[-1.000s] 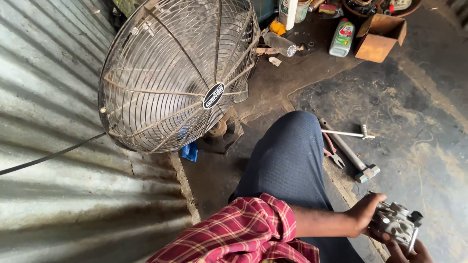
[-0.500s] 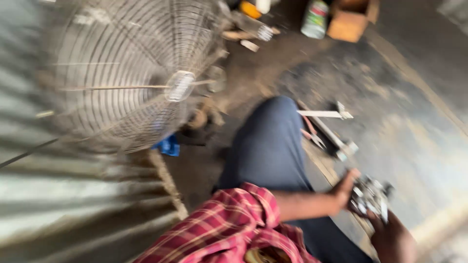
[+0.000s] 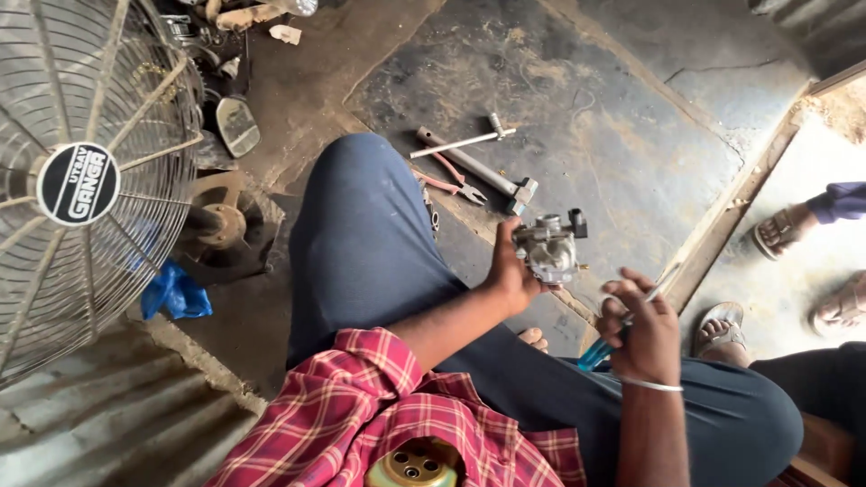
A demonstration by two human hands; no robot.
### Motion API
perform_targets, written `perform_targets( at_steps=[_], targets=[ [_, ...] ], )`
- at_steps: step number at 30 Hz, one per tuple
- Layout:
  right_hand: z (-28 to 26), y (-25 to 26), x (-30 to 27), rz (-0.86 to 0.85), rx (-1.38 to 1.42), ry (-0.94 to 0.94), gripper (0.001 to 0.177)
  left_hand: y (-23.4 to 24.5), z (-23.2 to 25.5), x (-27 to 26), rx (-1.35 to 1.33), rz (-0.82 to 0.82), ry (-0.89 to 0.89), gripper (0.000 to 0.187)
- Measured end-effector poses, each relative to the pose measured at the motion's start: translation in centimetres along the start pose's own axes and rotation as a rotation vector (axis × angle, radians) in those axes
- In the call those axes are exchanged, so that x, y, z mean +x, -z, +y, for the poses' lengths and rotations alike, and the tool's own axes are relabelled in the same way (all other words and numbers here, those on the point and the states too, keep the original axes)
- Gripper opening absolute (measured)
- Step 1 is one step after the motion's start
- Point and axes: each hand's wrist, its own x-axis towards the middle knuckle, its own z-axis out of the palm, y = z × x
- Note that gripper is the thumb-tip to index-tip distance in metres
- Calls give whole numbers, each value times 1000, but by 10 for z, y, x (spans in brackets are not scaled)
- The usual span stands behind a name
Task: Dismantling and cleaning a motorcycle carburetor using a screwdriver.
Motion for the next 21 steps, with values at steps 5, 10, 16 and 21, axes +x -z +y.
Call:
perform_targets(
  at_steps=[5, 10, 16, 21],
  targets=[
    [-22, 11, -4, 143, 318, 4, 24, -8, 23, -27, -9, -361, -155, 79],
    [8, -1, -10, 15, -34, 20, 21, -29, 44, -49, -32, -620, -104, 76],
    [19, -41, -19, -94, -49, 64, 21, -12, 26, -35, -33, -205, -66, 55],
    [29, -33, -16, -44, -80, 93, 25, -21, 28, -47, -3, -602, -16, 64]
  ],
)
